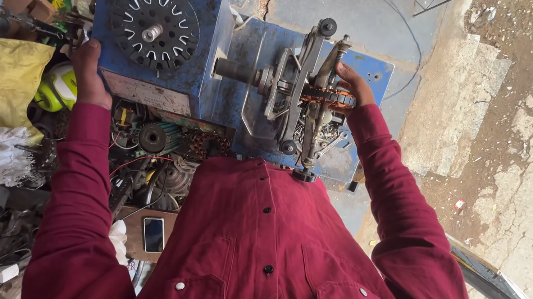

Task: The person operates a winding machine to coil copper wire onto a ceiling fan stator and then manually threads and secures the wire ends through the stator slots.

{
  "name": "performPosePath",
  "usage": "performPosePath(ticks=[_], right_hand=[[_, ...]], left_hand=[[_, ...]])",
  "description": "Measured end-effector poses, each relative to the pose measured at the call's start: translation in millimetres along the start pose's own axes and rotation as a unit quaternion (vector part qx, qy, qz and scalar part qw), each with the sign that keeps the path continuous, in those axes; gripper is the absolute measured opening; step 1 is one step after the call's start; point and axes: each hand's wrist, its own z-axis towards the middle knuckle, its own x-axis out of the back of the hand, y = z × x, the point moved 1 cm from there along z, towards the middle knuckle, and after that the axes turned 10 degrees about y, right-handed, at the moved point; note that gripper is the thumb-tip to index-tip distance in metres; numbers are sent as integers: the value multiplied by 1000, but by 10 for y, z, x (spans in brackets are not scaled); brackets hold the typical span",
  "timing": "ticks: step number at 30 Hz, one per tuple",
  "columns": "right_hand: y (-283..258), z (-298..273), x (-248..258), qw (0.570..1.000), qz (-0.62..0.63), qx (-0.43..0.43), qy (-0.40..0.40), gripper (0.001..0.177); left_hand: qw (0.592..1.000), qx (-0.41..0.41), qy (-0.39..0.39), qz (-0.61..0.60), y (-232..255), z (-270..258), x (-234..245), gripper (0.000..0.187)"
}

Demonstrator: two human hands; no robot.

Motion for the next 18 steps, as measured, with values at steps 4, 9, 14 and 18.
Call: performPosePath(ticks=[4,9,14,18], right_hand=[[23,17,13,1000,-4,-4,6,92],[19,29,27,1000,-9,-4,2,95],[26,44,23,1000,-9,-7,8,94],[13,42,12,1000,-2,-2,-2,92]], left_hand=[[1000,-4,20,18,-57,44,55,61],[1000,-1,11,16,-12,19,32,63],[1000,2,-9,14,112,-71,-70,67],[1000,5,-21,16,189,-122,-140,71]])
